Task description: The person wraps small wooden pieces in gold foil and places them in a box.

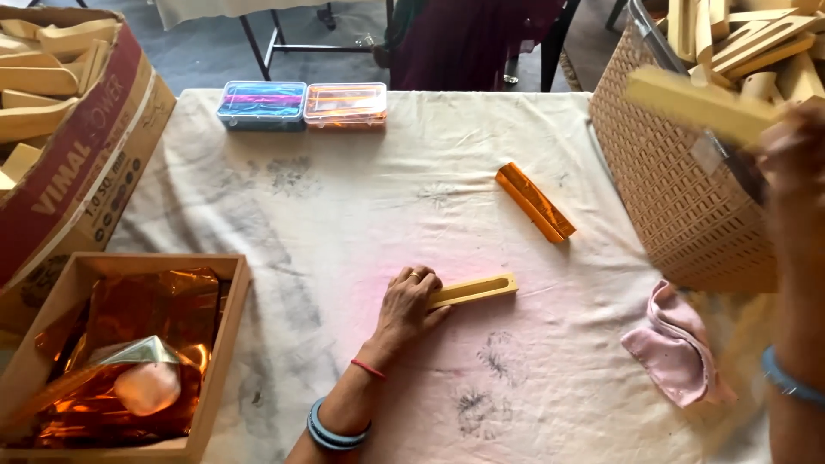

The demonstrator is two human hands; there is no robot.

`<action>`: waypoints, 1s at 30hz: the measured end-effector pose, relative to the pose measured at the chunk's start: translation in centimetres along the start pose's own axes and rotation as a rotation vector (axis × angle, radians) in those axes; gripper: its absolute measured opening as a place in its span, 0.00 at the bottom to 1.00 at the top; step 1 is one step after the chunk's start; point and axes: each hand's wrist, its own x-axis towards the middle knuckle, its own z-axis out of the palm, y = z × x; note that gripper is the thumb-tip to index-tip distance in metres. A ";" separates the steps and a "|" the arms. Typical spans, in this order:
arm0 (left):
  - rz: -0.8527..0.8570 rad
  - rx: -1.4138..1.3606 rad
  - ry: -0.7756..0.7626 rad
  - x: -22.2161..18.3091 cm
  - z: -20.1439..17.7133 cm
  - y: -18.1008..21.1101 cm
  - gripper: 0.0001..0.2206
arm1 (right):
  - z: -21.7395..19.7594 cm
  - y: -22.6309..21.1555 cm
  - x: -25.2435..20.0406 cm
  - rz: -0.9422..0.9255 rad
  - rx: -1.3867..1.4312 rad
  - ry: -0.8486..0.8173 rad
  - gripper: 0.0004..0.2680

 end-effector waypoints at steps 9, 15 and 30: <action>0.005 0.010 -0.007 -0.1 0.0 0.2 0.18 | 18.4 -16.9 -19.3 -0.362 0.142 -0.365 0.08; -0.111 -0.190 -0.050 0.2 -0.4 -0.1 0.18 | 15.6 -13.6 -21.1 -0.513 -0.067 -0.642 0.06; -0.424 -1.684 0.227 0.5 -2.3 -0.5 0.24 | 2.8 -6.2 -30.3 -0.037 -0.699 -0.313 0.15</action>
